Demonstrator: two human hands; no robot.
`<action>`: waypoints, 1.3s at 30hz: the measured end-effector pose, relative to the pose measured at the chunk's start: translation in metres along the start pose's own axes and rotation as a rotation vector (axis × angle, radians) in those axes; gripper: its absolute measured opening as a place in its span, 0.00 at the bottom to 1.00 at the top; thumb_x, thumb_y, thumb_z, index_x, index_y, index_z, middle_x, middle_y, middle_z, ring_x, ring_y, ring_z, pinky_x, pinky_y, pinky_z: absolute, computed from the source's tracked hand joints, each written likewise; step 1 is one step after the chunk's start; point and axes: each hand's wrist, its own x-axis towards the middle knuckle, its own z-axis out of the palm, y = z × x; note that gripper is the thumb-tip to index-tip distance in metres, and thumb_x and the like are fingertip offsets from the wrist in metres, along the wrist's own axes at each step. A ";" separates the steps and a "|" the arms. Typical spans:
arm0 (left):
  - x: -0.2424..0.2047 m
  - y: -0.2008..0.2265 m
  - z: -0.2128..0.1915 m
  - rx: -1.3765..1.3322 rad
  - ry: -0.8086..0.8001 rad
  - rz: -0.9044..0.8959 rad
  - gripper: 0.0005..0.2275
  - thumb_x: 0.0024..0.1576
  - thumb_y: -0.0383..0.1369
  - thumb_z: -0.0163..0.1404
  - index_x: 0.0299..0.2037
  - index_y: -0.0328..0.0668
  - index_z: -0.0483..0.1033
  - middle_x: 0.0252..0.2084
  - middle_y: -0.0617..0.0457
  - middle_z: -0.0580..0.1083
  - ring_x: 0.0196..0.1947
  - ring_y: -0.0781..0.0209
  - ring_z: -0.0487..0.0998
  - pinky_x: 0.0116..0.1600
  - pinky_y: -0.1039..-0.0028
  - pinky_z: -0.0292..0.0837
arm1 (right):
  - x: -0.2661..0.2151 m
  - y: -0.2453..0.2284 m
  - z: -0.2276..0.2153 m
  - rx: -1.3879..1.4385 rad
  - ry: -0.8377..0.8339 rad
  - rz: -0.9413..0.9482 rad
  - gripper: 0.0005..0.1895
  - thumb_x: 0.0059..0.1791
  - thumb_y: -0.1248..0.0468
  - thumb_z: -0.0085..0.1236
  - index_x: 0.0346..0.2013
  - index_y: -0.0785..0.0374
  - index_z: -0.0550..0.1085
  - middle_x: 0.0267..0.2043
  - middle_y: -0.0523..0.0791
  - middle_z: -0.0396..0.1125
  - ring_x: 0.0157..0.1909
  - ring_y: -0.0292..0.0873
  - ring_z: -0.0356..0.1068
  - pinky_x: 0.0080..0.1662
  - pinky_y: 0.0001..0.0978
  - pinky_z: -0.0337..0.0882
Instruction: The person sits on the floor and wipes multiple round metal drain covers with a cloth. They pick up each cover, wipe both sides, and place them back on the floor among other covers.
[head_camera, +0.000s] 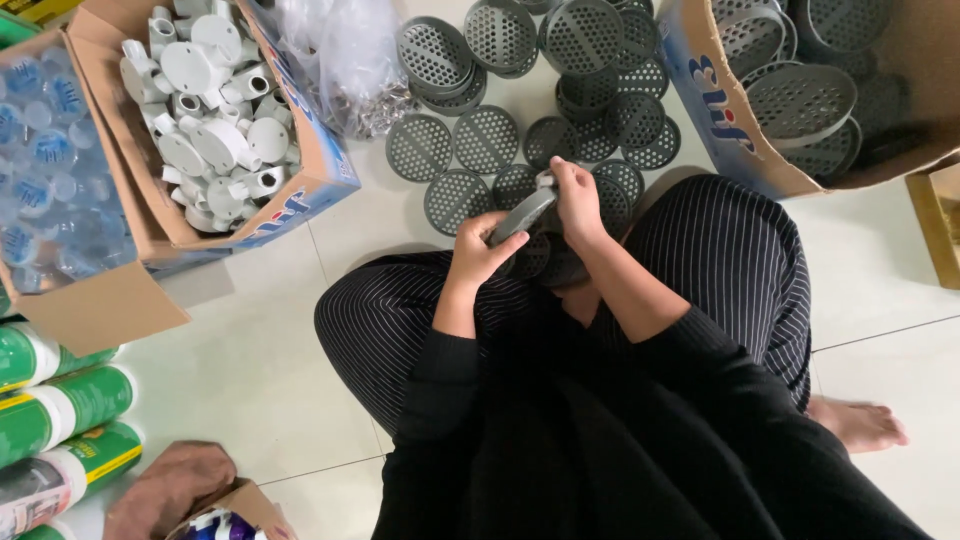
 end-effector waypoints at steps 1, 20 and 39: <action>0.003 0.030 -0.002 0.076 -0.063 -0.030 0.15 0.43 0.35 0.57 0.33 0.29 0.71 0.28 0.40 0.70 0.35 0.53 0.69 0.39 0.70 0.63 | 0.003 0.001 -0.005 -0.384 -0.094 -0.474 0.13 0.45 0.60 0.49 0.20 0.64 0.66 0.16 0.45 0.58 0.22 0.43 0.62 0.28 0.32 0.61; -0.004 0.036 0.015 -0.335 0.082 -0.257 0.12 0.45 0.34 0.57 0.38 0.41 0.74 0.35 0.50 0.74 0.40 0.62 0.72 0.41 0.70 0.71 | -0.011 0.008 -0.001 -0.482 -0.195 -0.809 0.12 0.49 0.60 0.41 0.30 0.65 0.71 0.26 0.47 0.65 0.33 0.37 0.62 0.40 0.32 0.63; 0.001 -0.014 0.013 -1.438 -0.213 -0.129 0.25 0.55 0.50 0.34 0.62 0.66 0.43 0.61 0.52 0.55 0.59 0.56 0.57 0.61 0.61 0.55 | -0.058 0.002 0.022 -1.025 -0.317 -1.129 0.24 0.48 0.74 0.41 0.58 0.68 0.51 0.55 0.56 0.50 0.58 0.59 0.49 0.56 0.52 0.50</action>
